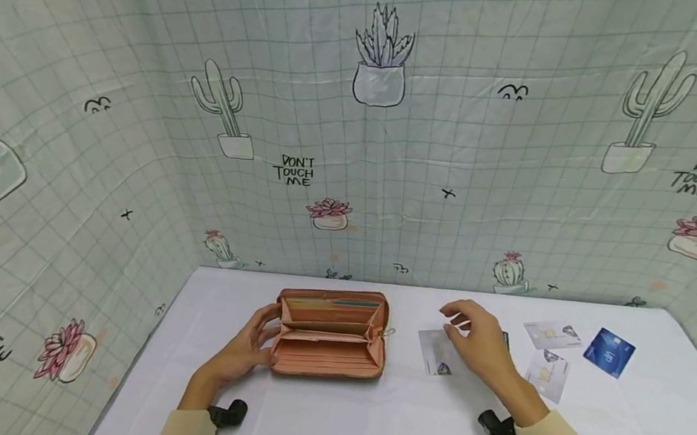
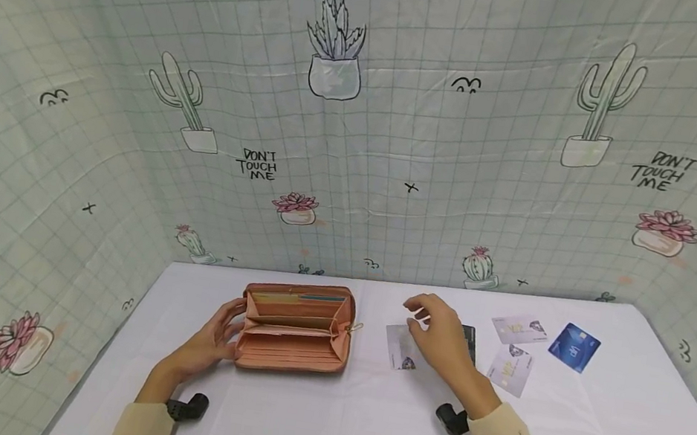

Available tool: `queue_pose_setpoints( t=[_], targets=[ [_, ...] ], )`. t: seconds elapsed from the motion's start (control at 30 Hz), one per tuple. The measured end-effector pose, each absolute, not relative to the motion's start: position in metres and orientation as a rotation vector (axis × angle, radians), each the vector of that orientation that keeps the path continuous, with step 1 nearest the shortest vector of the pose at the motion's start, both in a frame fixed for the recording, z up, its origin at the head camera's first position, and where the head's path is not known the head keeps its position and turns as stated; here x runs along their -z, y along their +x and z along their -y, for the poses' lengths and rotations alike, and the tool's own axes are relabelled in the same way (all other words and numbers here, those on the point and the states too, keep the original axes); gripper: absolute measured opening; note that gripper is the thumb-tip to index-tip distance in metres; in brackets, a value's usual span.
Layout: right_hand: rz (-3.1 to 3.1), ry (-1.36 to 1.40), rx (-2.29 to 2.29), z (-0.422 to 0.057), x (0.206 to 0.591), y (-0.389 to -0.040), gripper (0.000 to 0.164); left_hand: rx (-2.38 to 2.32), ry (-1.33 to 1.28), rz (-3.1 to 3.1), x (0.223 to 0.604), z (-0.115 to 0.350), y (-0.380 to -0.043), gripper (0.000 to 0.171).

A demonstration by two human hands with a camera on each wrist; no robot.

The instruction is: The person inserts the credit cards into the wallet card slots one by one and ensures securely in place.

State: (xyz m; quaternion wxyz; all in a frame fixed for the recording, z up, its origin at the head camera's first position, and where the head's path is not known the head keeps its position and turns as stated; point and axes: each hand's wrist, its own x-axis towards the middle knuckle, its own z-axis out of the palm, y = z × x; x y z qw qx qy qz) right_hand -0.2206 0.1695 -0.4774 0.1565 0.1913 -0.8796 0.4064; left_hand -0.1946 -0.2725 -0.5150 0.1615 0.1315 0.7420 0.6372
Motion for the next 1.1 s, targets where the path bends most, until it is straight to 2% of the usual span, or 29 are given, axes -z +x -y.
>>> queue_pose_setpoints(
  t=[0.2,0.47,0.87,1.1],
  targets=[
    [2.584,0.428,-1.213,-0.19,0.486,-0.206,0.024,-1.811,0.349,-2.134,0.513,0.274,-0.191,0.1],
    [2.703,0.348,-1.35,-0.196,0.5,-0.195,0.029,-1.826,0.356,-2.119,0.513,0.274,-0.189,0.101],
    [2.825,0.188,-1.455,-0.185,0.506,-0.193,0.06,-1.832,0.385,-2.107,0.517,0.272,-0.196,0.102],
    [2.872,0.147,-1.373,-0.169,0.504,-0.197,0.062,-1.822,0.362,-2.121,0.517,0.273,-0.195,0.102]
  ],
)
